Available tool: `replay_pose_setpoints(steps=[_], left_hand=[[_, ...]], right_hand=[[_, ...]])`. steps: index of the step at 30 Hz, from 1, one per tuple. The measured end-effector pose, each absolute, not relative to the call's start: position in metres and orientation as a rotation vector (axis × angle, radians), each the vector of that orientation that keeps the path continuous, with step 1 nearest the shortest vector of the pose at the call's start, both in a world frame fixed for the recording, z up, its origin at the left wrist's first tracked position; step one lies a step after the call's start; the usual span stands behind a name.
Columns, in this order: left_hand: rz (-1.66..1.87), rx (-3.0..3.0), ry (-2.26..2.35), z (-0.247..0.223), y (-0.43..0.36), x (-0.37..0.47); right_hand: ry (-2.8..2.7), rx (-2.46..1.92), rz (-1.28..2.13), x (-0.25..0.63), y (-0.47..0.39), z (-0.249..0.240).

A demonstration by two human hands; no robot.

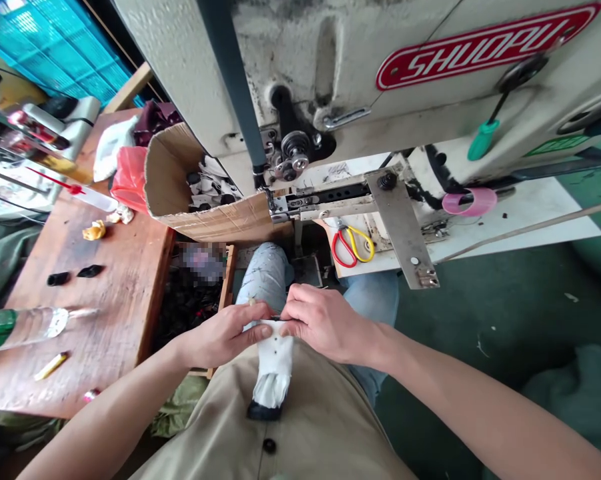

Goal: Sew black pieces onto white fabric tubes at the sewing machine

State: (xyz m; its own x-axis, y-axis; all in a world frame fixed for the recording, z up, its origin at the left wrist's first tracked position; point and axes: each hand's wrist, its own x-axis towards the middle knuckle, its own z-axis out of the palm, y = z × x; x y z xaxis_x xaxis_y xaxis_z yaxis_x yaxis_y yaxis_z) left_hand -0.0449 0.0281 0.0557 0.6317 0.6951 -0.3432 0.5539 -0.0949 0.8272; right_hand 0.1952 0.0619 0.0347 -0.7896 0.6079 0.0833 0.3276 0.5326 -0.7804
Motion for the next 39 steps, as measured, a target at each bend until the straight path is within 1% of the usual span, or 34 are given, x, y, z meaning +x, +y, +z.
replay_pose_setpoints(steps=[4, 7, 13, 16, 19, 21, 25, 29, 33, 39], left_hand=[[0.166, 1.716, 1.080, 0.052, 0.020, -0.044], [0.236, 1.645, 1.146, 0.046, 0.013, -0.040], [0.475, 1.378, 1.313, 0.031, 0.006, -0.029], [0.518, 1.410, 1.324, 0.030, 0.027, -0.037], [0.452, 1.497, 1.249, 0.036, 0.069, -0.055], [0.393, 1.507, 1.195, 0.041, 0.103, -0.067], [0.331, 1.471, 1.119, 0.048, 0.163, -0.079], [0.320, 1.484, 1.046, 0.049, 0.203, -0.077], [0.402, 1.494, 1.055, 0.050, 0.221, -0.073], [0.533, 1.434, 1.095, 0.043, 0.227, -0.073]], right_hand=[[-2.473, -0.757, 1.081, 0.196, 0.061, 0.026], [-2.482, -0.765, 1.107, 0.196, 0.061, 0.022], [-2.301, -0.891, 1.365, 0.190, 0.068, 0.012], [-2.065, -0.966, 1.541, 0.179, 0.075, 0.006], [-1.773, -1.043, 1.742, 0.163, 0.087, 0.000], [-1.611, -1.067, 1.815, 0.152, 0.098, -0.003], [-1.378, -1.093, 1.752, 0.131, 0.121, -0.006], [-1.185, -1.178, 1.665, 0.118, 0.137, -0.005], [-1.009, -1.202, 1.641, 0.111, 0.145, -0.003], [-0.791, -1.173, 1.648, 0.099, 0.149, -0.004]])
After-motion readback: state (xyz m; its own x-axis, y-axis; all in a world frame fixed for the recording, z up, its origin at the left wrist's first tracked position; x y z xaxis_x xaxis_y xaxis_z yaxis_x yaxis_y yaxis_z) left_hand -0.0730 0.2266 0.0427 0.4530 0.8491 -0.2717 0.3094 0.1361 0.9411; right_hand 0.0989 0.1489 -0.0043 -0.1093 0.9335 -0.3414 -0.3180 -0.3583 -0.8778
